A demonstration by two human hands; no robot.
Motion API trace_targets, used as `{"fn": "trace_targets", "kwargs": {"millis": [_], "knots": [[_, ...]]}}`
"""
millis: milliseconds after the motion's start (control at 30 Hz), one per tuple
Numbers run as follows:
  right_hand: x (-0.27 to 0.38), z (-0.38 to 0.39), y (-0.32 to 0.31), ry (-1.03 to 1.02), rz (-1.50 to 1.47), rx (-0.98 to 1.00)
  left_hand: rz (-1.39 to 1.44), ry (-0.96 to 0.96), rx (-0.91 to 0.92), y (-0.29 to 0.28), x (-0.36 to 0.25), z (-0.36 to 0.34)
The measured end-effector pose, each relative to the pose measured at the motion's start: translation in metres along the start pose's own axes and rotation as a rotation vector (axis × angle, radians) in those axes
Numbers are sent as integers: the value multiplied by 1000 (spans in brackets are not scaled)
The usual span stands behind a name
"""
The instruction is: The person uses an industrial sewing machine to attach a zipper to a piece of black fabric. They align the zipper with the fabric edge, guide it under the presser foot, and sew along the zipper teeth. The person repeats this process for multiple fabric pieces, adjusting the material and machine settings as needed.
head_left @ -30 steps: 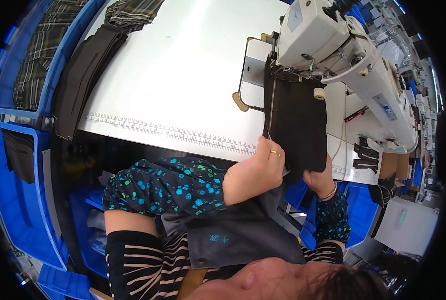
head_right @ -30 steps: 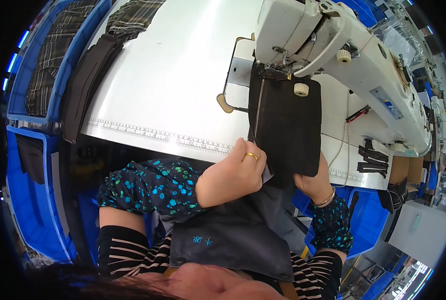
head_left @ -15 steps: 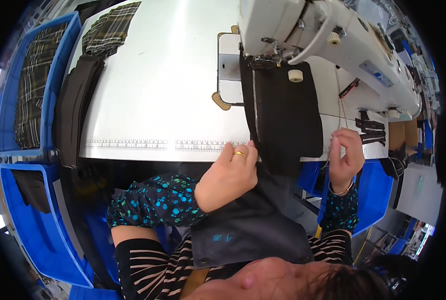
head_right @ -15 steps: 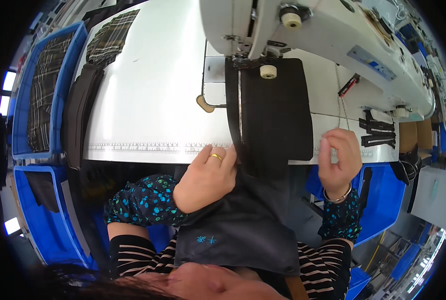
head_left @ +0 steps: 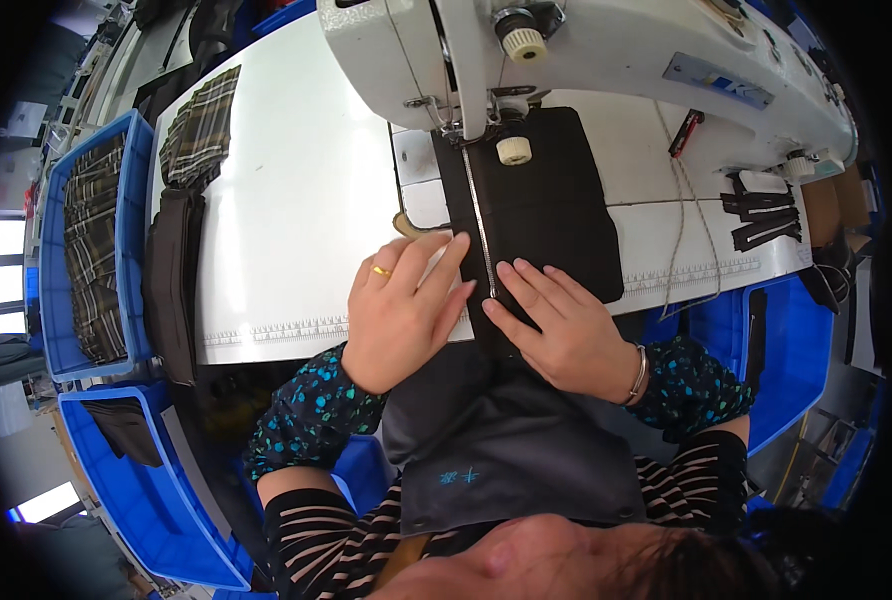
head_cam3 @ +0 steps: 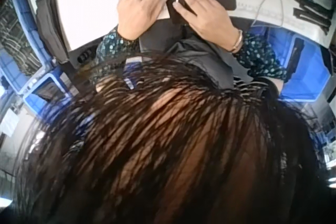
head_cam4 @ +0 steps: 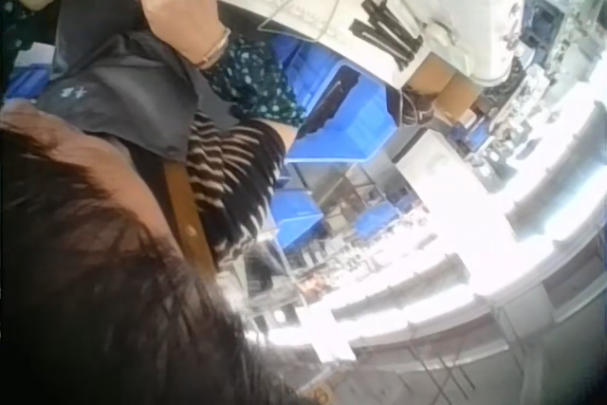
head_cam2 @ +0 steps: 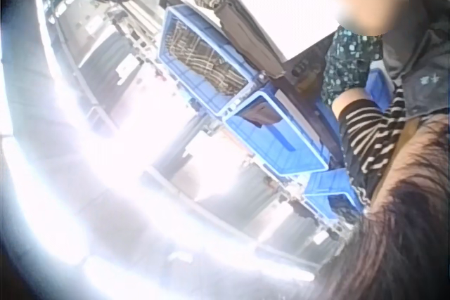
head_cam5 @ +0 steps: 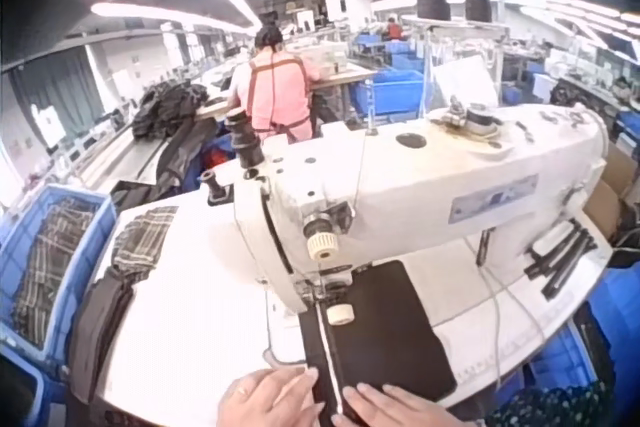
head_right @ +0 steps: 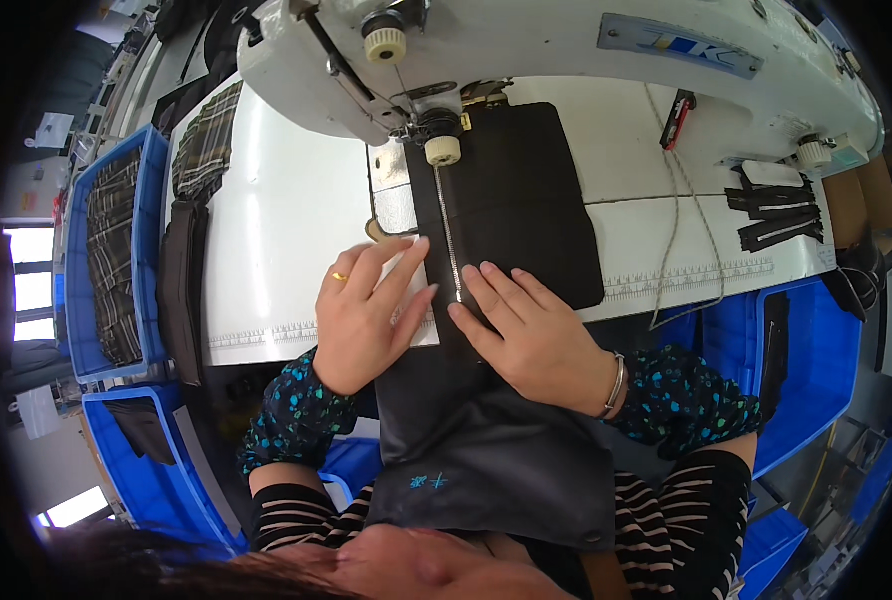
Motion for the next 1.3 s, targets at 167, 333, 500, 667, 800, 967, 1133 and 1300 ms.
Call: {"fn": "trace_targets", "kwargs": {"millis": [167,333,500,667,800,967,1133,1300], "knots": [[-11,-4,-6,-30,-22,60,-59,13,164,22,0,-9],[-48,-24,-11,40,36,43,-51,22,211,21,-5,-14],[-61,-26,-6,50,43,91,-50,4,215,27,-2,-23],[-74,-40,-4,63,31,51,-63,14,209,27,14,-39],[-89,-46,1,56,66,50,-73,15,214,31,23,-52],[-105,-50,2,77,41,2,-85,-7,209,39,29,-66],[-109,-50,4,84,44,15,-77,-26,210,44,30,-67],[-109,-50,5,77,36,15,-91,-16,99,37,25,-65]]}}
Point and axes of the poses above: each hand's wrist, its own z-axis away from the middle knuckle, its own y-axis out of the palm, x = y × z, the point moved 7 cm from there along -z, towards the middle knuckle, and after that the axes turned 3 degrees about z, right-handed, at the moved point
